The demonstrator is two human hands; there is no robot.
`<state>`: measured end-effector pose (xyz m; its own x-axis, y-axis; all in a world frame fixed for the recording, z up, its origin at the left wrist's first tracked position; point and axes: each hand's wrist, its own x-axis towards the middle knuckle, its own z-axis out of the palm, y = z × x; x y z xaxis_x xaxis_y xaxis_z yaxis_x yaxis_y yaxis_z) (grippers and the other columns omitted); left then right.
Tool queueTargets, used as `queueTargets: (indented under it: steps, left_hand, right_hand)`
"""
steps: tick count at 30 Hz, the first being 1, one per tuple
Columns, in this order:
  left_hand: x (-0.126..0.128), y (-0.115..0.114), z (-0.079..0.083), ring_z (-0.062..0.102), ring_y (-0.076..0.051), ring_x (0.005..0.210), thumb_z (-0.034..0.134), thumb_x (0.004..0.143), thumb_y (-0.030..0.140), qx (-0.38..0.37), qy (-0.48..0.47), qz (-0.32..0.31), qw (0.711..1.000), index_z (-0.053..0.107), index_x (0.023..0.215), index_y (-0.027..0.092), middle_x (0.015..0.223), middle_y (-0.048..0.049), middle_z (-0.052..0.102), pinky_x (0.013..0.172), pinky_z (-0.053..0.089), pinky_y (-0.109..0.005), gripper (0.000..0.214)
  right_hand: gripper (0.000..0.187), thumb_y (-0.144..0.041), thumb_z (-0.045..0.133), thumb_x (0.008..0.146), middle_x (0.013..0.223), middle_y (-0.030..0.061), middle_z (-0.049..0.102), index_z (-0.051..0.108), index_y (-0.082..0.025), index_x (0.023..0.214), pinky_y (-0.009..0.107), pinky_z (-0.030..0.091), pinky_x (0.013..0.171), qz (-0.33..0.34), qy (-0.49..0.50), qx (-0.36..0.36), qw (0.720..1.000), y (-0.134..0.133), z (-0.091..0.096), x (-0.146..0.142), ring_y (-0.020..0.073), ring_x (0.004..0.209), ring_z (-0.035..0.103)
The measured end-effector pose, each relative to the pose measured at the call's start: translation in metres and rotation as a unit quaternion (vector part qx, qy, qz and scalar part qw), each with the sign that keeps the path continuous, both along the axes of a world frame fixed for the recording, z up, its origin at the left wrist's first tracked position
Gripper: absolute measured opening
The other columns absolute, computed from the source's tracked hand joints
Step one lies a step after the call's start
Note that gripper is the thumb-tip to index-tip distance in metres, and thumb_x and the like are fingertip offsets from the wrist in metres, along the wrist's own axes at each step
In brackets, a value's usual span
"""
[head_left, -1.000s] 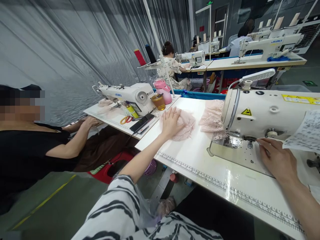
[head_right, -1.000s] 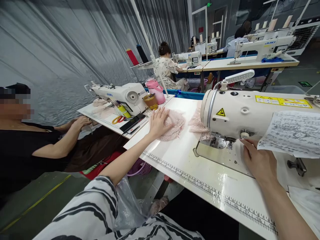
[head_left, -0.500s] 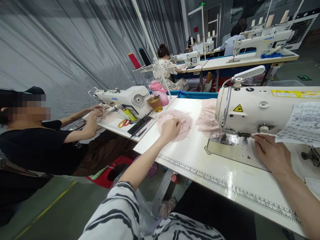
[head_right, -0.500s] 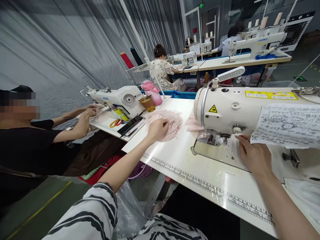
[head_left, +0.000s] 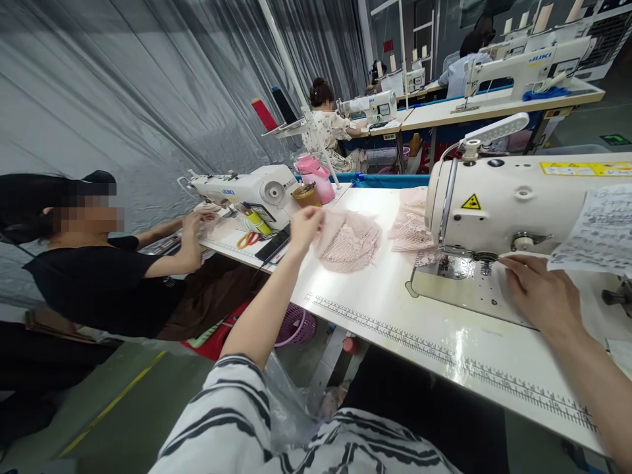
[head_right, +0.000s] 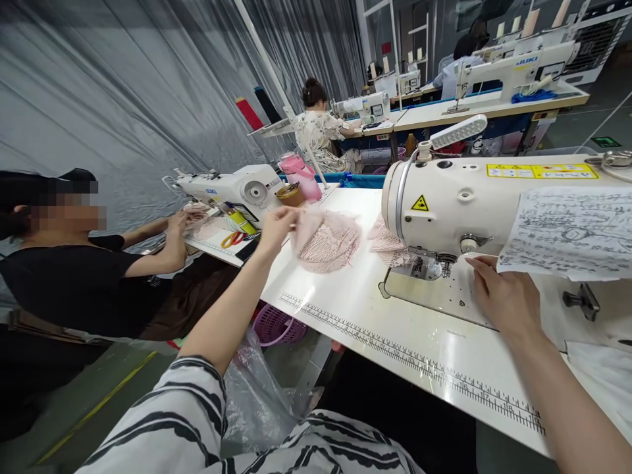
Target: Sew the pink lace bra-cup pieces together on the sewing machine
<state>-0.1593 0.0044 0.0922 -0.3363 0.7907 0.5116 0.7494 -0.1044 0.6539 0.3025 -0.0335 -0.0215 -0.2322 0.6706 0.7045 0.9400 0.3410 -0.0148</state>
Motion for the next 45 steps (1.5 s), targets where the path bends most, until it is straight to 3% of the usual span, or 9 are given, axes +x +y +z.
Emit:
queueTargets:
  steps: [6, 11, 15, 18, 21, 26, 31, 37, 45]
  left_hand:
    - [-0.014, -0.015, 0.070, 0.051, -0.008, 0.087, 0.039, 0.101, 0.031, 0.251, -0.012, 0.098, 0.963, 0.048, 0.094, 0.013, 0.092, 0.0012, 0.053, 0.084, 0.040, -0.028, 0.021]
    - [0.025, -0.050, 0.089, 0.048, -0.012, 0.077, 0.060, 0.090, 0.040, 0.179, 0.044, -0.056, 0.981, 0.059, 0.084, 0.022, 0.082, 0.0018, 0.054, 0.076, 0.040, -0.029, 0.018]
    - [0.078, -0.070, 0.064, 0.048, -0.010, 0.059, 0.063, 0.087, 0.045, 0.038, -0.022, -0.193, 0.980, 0.063, 0.084, 0.020, 0.070, 0.0018, 0.056, 0.056, 0.038, -0.024, 0.025]
    - [0.119, -0.065, 0.032, 0.056, -0.011, 0.061, 0.057, 0.091, 0.044, -0.123, -0.141, -0.305, 0.934, 0.061, 0.092, 0.020, 0.076, 0.0014, 0.062, 0.053, 0.042, -0.021, 0.025]
    - [0.153, -0.047, -0.004, 0.062, -0.013, 0.068, 0.045, 0.097, 0.042, -0.211, 0.000, -0.372, 0.904, 0.062, 0.090, 0.017, 0.079, -0.0018, 0.067, 0.056, 0.047, -0.022, 0.031]
    - [0.188, -0.053, -0.052, 0.064, -0.021, 0.090, 0.043, 0.097, 0.024, -0.149, 0.169, -0.365, 0.903, 0.064, 0.097, 0.013, 0.098, -0.0097, 0.070, 0.074, 0.054, -0.035, 0.024]
    - [0.199, -0.081, -0.078, 0.059, -0.027, 0.117, 0.048, 0.097, 0.027, 0.010, 0.397, -0.416, 0.818, 0.057, 0.121, 0.005, 0.125, -0.0174, 0.063, 0.090, 0.054, -0.039, 0.035]
    - [0.189, -0.062, -0.088, 0.052, -0.029, 0.127, 0.043, 0.096, 0.029, -0.003, 0.409, -0.418, 0.811, 0.052, 0.132, 0.003, 0.137, -0.0170, 0.055, 0.103, 0.047, -0.041, 0.046]
    - [0.183, -0.049, -0.094, 0.047, -0.029, 0.133, 0.044, 0.091, 0.027, -0.015, 0.368, -0.410, 0.834, 0.053, 0.134, 0.006, 0.140, -0.0150, 0.052, 0.110, 0.040, -0.044, 0.049]
  right_hand:
    - [0.025, -0.021, 0.052, 0.089, 0.106, -0.0024, 0.073, 0.073, -0.021, 0.102, 0.029, 0.035, 0.046, 0.013, 0.001, 0.017, 1.000, 0.000, -0.001, 0.001, 0.0146, 0.060, 0.057]
    - [0.026, -0.020, 0.051, 0.089, 0.108, -0.0004, 0.073, 0.072, -0.020, 0.105, 0.031, 0.035, 0.049, -0.008, -0.005, -0.013, 1.000, -0.002, 0.005, -0.003, 0.0145, 0.059, 0.057]
    - [0.030, -0.019, 0.048, 0.091, 0.110, 0.0038, 0.072, 0.071, -0.019, 0.110, 0.032, 0.037, 0.055, -0.008, 0.012, -0.065, 0.998, -0.003, 0.009, -0.005, 0.0177, 0.073, 0.063]
    - [0.031, -0.020, 0.046, 0.092, 0.111, 0.0075, 0.071, 0.070, -0.019, 0.113, 0.032, 0.036, 0.056, -0.005, 0.018, -0.085, 0.996, -0.003, 0.010, -0.005, 0.0198, 0.078, 0.063]
    - [0.032, -0.022, 0.044, 0.092, 0.110, 0.0085, 0.071, 0.069, -0.019, 0.112, 0.032, 0.037, 0.056, 0.002, 0.018, -0.088, 0.996, -0.002, 0.009, -0.006, 0.0206, 0.080, 0.063]
    - [0.030, -0.021, 0.045, 0.091, 0.101, 0.0050, 0.072, 0.070, -0.021, 0.108, 0.031, 0.038, 0.054, -0.008, 0.026, -0.080, 0.996, -0.001, 0.007, -0.007, 0.0210, 0.081, 0.064]
    - [0.029, -0.012, 0.046, 0.088, 0.096, 0.0057, 0.073, 0.071, -0.020, 0.100, 0.032, 0.049, 0.064, 0.071, 0.048, -0.073, 0.994, -0.007, 0.015, -0.015, 0.0207, 0.087, 0.066]
    - [0.037, -0.002, 0.048, 0.083, 0.092, 0.0018, 0.074, 0.072, -0.022, 0.104, 0.031, 0.049, 0.068, 0.188, -0.054, -0.102, 0.975, -0.017, 0.030, -0.048, 0.0154, 0.076, 0.063]
    - [0.030, -0.011, 0.054, 0.087, 0.100, 0.0003, 0.074, 0.070, -0.024, 0.109, 0.033, 0.043, 0.073, 0.092, -0.125, -0.053, 0.986, -0.012, 0.012, -0.067, 0.0146, 0.071, 0.062]
